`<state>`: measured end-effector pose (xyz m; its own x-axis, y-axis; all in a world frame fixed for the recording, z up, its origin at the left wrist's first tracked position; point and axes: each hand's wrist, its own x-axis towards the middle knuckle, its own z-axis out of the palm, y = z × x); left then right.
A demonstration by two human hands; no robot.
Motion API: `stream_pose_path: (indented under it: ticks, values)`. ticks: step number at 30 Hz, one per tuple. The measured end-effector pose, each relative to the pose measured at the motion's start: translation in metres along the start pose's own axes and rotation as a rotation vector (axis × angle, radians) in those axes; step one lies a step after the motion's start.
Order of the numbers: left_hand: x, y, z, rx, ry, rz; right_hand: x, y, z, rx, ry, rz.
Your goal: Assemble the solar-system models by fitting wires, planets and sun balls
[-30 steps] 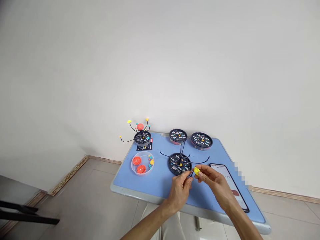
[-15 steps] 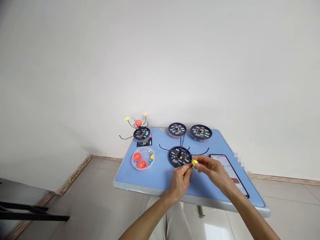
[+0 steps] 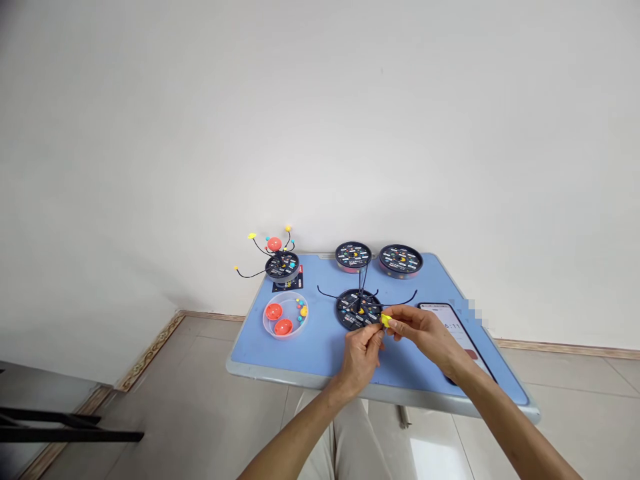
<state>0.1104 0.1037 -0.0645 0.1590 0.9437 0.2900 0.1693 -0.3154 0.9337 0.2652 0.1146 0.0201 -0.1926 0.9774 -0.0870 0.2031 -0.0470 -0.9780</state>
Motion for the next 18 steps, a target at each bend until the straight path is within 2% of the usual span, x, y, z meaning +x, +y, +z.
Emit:
stream_pose_path:
  ticks: [12, 18]
  values:
    - [0.0008, 0.0027, -0.0009, 0.032, -0.003, 0.012, 0.0018, -0.0011, -0.0027, 0.011, -0.024, -0.002]
    - [0.0016, 0.0031, -0.0012, 0.027, -0.009, 0.016, 0.0049, 0.0012, -0.0051, -0.065, -0.035, -0.060]
